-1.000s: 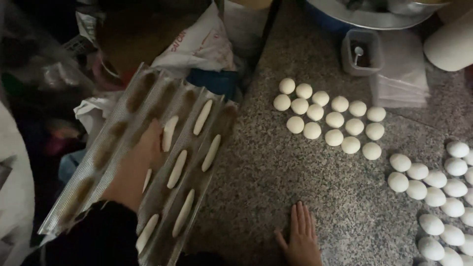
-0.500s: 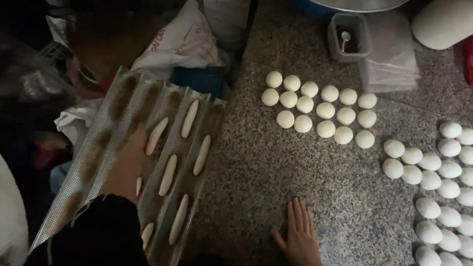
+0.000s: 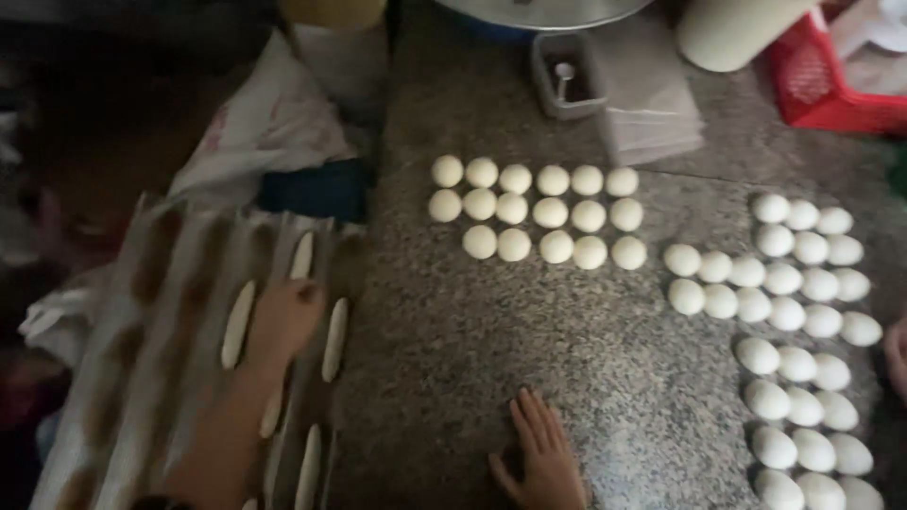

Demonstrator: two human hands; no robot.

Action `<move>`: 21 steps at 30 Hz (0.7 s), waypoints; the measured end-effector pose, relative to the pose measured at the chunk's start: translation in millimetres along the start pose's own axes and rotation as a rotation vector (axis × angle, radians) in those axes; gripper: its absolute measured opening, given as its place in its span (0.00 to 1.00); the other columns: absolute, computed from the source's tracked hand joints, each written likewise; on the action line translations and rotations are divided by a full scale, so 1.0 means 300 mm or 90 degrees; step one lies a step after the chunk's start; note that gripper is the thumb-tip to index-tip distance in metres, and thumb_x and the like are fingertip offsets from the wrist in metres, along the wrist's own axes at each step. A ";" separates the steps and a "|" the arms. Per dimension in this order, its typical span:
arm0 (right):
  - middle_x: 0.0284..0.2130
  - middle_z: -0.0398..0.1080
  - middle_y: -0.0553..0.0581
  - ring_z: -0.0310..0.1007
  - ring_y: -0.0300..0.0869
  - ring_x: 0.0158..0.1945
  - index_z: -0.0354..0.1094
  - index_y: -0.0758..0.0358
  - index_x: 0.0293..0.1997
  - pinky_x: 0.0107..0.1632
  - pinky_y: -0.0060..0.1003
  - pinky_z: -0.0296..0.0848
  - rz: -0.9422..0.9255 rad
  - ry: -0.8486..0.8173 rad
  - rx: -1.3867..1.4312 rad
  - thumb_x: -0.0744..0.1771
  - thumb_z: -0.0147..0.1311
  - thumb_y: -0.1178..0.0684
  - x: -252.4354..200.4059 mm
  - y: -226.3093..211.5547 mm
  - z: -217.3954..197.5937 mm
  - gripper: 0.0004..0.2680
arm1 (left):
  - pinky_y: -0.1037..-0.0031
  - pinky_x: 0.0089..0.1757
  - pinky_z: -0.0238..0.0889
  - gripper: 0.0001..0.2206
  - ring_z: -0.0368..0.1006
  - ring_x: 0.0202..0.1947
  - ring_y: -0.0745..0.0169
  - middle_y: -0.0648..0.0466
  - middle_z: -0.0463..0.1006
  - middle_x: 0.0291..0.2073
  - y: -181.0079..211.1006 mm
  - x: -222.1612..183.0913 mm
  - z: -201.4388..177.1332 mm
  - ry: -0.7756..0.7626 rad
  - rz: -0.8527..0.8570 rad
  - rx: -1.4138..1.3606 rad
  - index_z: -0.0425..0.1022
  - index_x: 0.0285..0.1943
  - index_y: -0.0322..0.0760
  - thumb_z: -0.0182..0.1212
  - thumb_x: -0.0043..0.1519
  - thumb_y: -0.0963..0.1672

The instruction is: Shaping small dough balls into elongated cylinders and placing them onto a baguette baking tray

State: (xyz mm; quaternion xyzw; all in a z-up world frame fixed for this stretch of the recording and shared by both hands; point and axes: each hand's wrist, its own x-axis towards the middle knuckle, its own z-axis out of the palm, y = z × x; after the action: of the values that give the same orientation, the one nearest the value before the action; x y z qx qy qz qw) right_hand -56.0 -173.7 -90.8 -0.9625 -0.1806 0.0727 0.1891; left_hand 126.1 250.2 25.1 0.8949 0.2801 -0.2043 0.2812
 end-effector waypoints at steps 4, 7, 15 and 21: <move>0.79 0.46 0.57 0.42 0.56 0.80 0.50 0.56 0.79 0.75 0.60 0.47 0.001 0.009 0.043 0.68 0.60 0.38 0.007 -0.002 -0.019 0.31 | 0.61 0.51 0.71 0.24 0.78 0.55 0.51 0.53 0.81 0.59 0.377 0.019 0.171 -0.076 0.128 -0.185 0.77 0.69 0.44 0.51 0.69 0.54; 0.77 0.50 0.59 0.46 0.56 0.79 0.55 0.59 0.75 0.75 0.60 0.48 -0.026 0.042 0.093 0.69 0.59 0.44 0.004 -0.011 -0.044 0.26 | 0.60 0.51 0.72 0.23 0.80 0.54 0.50 0.51 0.83 0.54 0.506 0.277 0.502 -0.052 0.159 -0.243 0.80 0.63 0.40 0.55 0.66 0.54; 0.78 0.47 0.56 0.42 0.55 0.80 0.52 0.55 0.78 0.75 0.60 0.47 0.012 -0.021 0.095 0.71 0.54 0.43 0.004 -0.021 -0.059 0.25 | 0.56 0.43 0.75 0.16 0.81 0.46 0.50 0.49 0.85 0.46 0.652 0.057 0.590 -0.021 0.080 -0.327 0.84 0.53 0.37 0.74 0.57 0.45; 0.77 0.51 0.61 0.47 0.59 0.79 0.55 0.60 0.76 0.75 0.64 0.50 -0.050 0.077 0.112 0.71 0.56 0.48 0.002 -0.024 -0.052 0.24 | 0.61 0.46 0.75 0.13 0.79 0.47 0.56 0.53 0.81 0.47 0.395 -0.434 0.505 -0.054 0.363 -0.381 0.86 0.49 0.40 0.77 0.55 0.44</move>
State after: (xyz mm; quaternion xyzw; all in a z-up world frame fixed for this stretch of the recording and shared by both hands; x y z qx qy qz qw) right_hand -54.5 -172.5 -73.6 -0.9370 -0.1997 0.0228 0.2858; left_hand 68.7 25.1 24.5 0.8063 0.0560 -0.0643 0.5854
